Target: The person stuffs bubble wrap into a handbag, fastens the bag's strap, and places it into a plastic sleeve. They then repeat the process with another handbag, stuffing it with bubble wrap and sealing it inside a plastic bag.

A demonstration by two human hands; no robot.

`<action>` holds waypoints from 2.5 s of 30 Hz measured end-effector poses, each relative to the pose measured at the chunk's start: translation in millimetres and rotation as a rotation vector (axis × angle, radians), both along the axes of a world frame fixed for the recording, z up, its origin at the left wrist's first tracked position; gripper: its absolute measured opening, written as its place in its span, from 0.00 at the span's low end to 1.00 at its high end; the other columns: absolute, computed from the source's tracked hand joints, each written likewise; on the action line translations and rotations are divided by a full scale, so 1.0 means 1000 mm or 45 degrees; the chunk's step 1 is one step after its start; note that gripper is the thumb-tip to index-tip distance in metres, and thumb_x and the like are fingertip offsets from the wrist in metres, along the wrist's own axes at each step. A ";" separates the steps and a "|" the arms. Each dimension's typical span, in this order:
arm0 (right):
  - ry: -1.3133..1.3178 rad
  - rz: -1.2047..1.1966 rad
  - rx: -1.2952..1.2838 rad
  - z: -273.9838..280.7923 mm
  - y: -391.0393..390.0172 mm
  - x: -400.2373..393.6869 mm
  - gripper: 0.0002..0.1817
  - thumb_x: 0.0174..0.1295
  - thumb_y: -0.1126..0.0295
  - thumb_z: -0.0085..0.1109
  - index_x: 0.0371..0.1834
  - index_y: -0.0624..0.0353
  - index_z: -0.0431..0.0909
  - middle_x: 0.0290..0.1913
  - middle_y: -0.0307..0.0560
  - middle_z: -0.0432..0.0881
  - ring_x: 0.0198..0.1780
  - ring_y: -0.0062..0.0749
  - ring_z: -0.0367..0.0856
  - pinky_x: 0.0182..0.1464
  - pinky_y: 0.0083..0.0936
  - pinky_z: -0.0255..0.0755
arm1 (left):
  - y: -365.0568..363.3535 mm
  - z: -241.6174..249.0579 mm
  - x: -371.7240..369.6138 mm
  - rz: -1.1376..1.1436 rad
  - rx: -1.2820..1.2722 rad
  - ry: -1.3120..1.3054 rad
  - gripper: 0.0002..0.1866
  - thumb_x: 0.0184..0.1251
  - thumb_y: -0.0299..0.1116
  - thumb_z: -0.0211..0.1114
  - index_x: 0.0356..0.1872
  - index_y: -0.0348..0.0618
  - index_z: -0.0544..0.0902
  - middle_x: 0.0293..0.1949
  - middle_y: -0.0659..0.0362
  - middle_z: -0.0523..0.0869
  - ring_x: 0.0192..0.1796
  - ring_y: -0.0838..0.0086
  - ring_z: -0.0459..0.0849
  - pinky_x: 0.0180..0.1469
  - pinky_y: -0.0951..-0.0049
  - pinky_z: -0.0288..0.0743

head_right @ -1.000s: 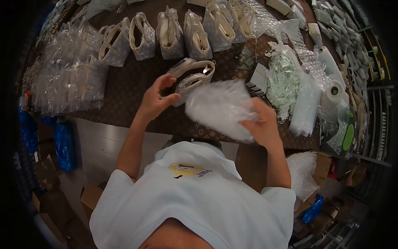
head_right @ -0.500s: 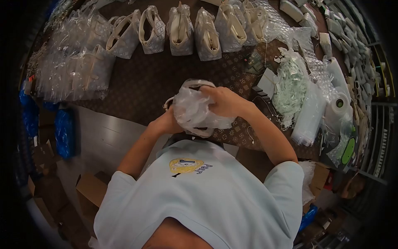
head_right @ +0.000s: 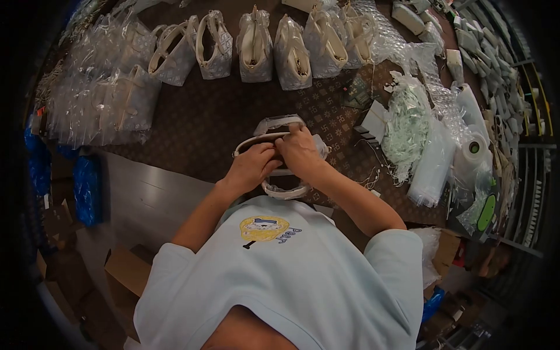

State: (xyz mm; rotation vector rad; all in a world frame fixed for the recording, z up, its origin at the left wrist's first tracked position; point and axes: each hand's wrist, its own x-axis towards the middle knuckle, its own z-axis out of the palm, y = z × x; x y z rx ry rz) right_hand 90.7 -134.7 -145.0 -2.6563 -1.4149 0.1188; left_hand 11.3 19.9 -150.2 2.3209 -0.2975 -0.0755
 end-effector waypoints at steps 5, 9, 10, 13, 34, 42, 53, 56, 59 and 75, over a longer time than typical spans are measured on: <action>-0.083 0.002 0.269 0.033 -0.005 -0.016 0.11 0.45 0.72 0.57 0.35 0.56 0.78 0.38 0.44 0.78 0.45 0.40 0.72 0.49 0.32 0.64 | -0.004 -0.001 0.016 0.161 0.155 0.230 0.10 0.56 0.33 0.60 0.37 0.41 0.77 0.36 0.53 0.82 0.41 0.59 0.81 0.42 0.62 0.74; -0.050 0.078 0.041 0.035 -0.020 -0.034 0.14 0.45 0.72 0.56 0.38 0.60 0.77 0.42 0.45 0.76 0.44 0.40 0.74 0.46 0.30 0.68 | -0.006 -0.010 0.018 0.163 0.243 0.184 0.07 0.54 0.30 0.59 0.35 0.42 0.77 0.32 0.54 0.83 0.36 0.59 0.82 0.37 0.61 0.75; 0.019 0.006 -0.111 0.025 -0.020 -0.036 0.14 0.45 0.72 0.57 0.38 0.59 0.78 0.42 0.45 0.77 0.44 0.41 0.76 0.44 0.31 0.70 | -0.006 -0.012 0.019 0.147 0.246 0.187 0.07 0.54 0.30 0.59 0.35 0.42 0.77 0.32 0.54 0.83 0.36 0.59 0.82 0.37 0.61 0.75; 0.435 -0.175 -0.329 0.001 -0.012 -0.020 0.09 0.50 0.72 0.55 0.34 0.62 0.79 0.38 0.52 0.79 0.40 0.45 0.79 0.39 0.35 0.73 | -0.009 -0.015 0.018 0.143 0.419 0.165 0.07 0.52 0.27 0.60 0.34 0.43 0.78 0.32 0.54 0.82 0.36 0.61 0.82 0.36 0.63 0.75; 0.887 0.234 -0.505 -0.055 -0.007 0.010 0.15 0.51 0.72 0.52 0.41 0.65 0.78 0.43 0.60 0.80 0.43 0.46 0.80 0.47 0.33 0.73 | -0.025 -0.034 0.039 -0.201 0.549 0.737 0.18 0.48 0.37 0.63 0.38 0.36 0.82 0.42 0.47 0.82 0.44 0.60 0.82 0.46 0.65 0.77; 0.116 0.093 -0.063 0.005 -0.013 -0.013 0.12 0.50 0.71 0.55 0.38 0.64 0.77 0.39 0.58 0.78 0.42 0.48 0.79 0.48 0.38 0.70 | -0.013 -0.033 0.041 -0.172 0.332 0.576 0.19 0.50 0.36 0.64 0.44 0.39 0.80 0.48 0.45 0.79 0.50 0.58 0.79 0.52 0.66 0.74; 0.693 -0.219 -0.321 -0.004 -0.014 -0.025 0.11 0.56 0.69 0.49 0.34 0.62 0.80 0.36 0.55 0.82 0.39 0.46 0.82 0.41 0.37 0.76 | -0.027 -0.002 -0.002 -0.058 0.422 0.138 0.08 0.52 0.26 0.57 0.34 0.36 0.78 0.36 0.48 0.82 0.37 0.55 0.82 0.36 0.61 0.78; 0.647 -0.235 -0.276 -0.008 -0.015 -0.027 0.11 0.56 0.69 0.49 0.35 0.62 0.80 0.37 0.55 0.82 0.41 0.45 0.82 0.42 0.37 0.76 | -0.026 -0.008 0.001 -0.096 0.369 0.303 0.09 0.55 0.28 0.56 0.36 0.36 0.76 0.37 0.46 0.81 0.39 0.54 0.81 0.38 0.59 0.77; 0.915 -0.146 -0.463 -0.032 -0.009 -0.004 0.09 0.54 0.72 0.51 0.34 0.63 0.79 0.37 0.58 0.81 0.40 0.48 0.81 0.41 0.37 0.75 | -0.025 -0.016 0.029 -0.133 0.404 0.640 0.12 0.55 0.30 0.55 0.39 0.35 0.77 0.40 0.44 0.81 0.42 0.53 0.81 0.44 0.60 0.76; 0.488 -0.033 -0.564 0.049 0.007 -0.010 0.12 0.51 0.72 0.51 0.40 0.61 0.76 0.39 0.51 0.81 0.43 0.42 0.80 0.39 0.35 0.76 | 0.027 -0.002 0.038 0.060 0.609 0.281 0.13 0.60 0.39 0.55 0.41 0.43 0.75 0.29 0.45 0.82 0.33 0.51 0.81 0.34 0.54 0.74</action>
